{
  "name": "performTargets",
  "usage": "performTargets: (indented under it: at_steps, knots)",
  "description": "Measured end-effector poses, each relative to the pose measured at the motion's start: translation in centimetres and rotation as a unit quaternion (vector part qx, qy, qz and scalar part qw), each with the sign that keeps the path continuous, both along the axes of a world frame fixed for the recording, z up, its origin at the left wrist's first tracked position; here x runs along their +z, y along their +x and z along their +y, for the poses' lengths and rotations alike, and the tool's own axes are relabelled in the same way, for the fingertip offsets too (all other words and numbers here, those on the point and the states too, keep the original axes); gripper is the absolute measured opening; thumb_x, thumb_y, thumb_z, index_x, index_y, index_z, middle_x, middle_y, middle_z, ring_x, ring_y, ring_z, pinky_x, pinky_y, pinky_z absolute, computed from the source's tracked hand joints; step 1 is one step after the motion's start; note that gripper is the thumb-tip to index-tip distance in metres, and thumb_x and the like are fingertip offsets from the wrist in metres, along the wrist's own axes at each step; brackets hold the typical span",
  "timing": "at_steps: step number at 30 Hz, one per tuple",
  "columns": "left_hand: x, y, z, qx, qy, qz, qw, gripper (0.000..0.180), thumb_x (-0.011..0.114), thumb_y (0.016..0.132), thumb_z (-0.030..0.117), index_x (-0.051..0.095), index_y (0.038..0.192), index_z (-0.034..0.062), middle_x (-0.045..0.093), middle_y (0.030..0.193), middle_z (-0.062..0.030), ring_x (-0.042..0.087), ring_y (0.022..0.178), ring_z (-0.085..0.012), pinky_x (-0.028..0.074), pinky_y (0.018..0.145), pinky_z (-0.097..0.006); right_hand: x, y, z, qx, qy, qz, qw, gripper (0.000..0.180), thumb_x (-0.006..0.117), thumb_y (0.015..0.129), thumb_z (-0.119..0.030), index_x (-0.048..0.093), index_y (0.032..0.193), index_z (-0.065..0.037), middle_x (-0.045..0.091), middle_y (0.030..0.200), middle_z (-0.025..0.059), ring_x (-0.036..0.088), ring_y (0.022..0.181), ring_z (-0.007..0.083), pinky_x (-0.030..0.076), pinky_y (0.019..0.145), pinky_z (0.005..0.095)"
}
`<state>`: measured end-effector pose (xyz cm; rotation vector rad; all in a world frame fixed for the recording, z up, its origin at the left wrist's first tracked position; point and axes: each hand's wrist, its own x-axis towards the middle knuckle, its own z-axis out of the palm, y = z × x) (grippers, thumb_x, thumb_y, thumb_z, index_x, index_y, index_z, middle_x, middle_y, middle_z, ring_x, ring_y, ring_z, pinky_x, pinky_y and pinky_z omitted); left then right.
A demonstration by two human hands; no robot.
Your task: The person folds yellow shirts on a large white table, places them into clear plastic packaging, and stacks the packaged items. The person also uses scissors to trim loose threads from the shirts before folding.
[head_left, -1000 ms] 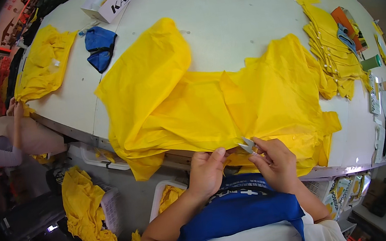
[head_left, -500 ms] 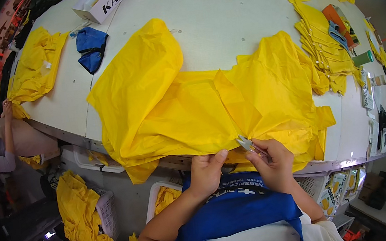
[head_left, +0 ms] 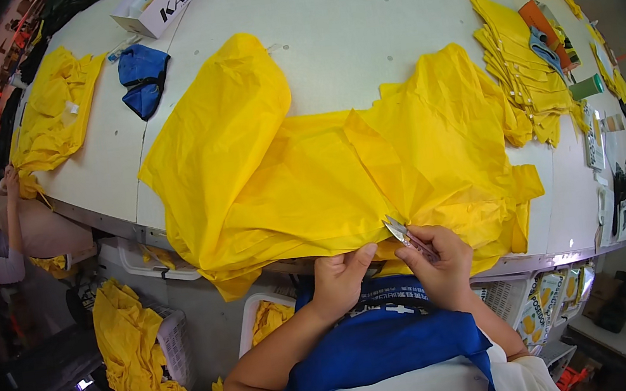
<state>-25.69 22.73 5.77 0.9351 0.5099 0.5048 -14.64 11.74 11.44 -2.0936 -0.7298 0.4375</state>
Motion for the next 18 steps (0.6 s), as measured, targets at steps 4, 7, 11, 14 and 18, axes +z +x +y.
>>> performTargets:
  at_steps: [4, 7, 11, 14, 18]
  knots:
    - [0.1, -0.1, 0.1, -0.005, -0.003, -0.007, 1.000, 0.022, 0.057, 0.091, 0.004, 0.058, 0.113, -0.0020, 0.061, 0.104, -0.0015, 0.055, 0.094, -0.0078, 0.042, 0.086, -0.022, -2.3, -0.2, -0.9, -0.046, 0.110, 0.123, 0.985, 0.026, 0.076, 0.073, -0.007, 0.063, 0.095, -0.001, 0.062, 0.074, 0.0062, 0.058, 0.065, 0.0095, 0.047, 0.061, 0.0218]
    - [-0.7, -0.7, 0.3, -0.031, 0.023, -0.015, 0.999, 0.030, 0.053, 0.090, -0.002, 0.054, 0.120, -0.0024, 0.059, 0.118, -0.0081, 0.054, 0.110, -0.0156, 0.039, 0.097, -0.029, -1.2, 1.0, -0.6, -0.146, 0.259, 0.257, 0.920, 0.021, 0.069, 0.077, -0.005, 0.059, 0.096, -0.003, 0.053, 0.067, 0.0001, 0.049, 0.060, 0.0056, 0.042, 0.057, 0.0192]
    - [-1.7, -2.0, 0.3, -0.070, 0.029, -0.021, 0.997, 0.031, 0.055, 0.089, -0.003, 0.054, 0.120, -0.0019, 0.059, 0.118, -0.0079, 0.055, 0.109, -0.0167, 0.040, 0.096, -0.029, -1.1, 6.5, 1.8, -0.126, 0.102, 0.258, 0.952, 0.022, 0.067, 0.082, -0.018, 0.048, 0.080, -0.005, 0.043, 0.062, -0.0031, 0.040, 0.055, 0.0043, 0.033, 0.050, 0.0195]
    - [-2.4, -3.9, 1.0, -0.170, 0.117, 0.080, 0.975, 0.031, 0.059, 0.087, 0.002, 0.056, 0.117, -0.0013, 0.061, 0.114, -0.0076, 0.057, 0.106, -0.0168, 0.042, 0.093, -0.029, -3.9, 8.7, 5.6, -0.043, 0.016, 0.161, 0.986, 0.019, 0.063, 0.085, -0.016, 0.049, 0.081, -0.005, 0.041, 0.063, -0.0027, 0.034, 0.049, 0.0041, 0.027, 0.044, 0.0192]
    - [-3.8, -5.6, 1.4, -0.304, 0.222, 0.184, 0.908, 0.030, 0.066, 0.083, 0.012, 0.061, 0.111, 0.0008, 0.064, 0.109, -0.0087, 0.059, 0.104, -0.0191, 0.042, 0.092, -0.029, -9.0, 9.2, 8.4, 0.022, 0.029, 0.126, 0.991, 0.017, 0.065, 0.082, -0.012, 0.050, 0.086, -0.007, 0.046, 0.068, -0.0043, 0.034, 0.049, 0.0045, 0.027, 0.044, 0.0187]
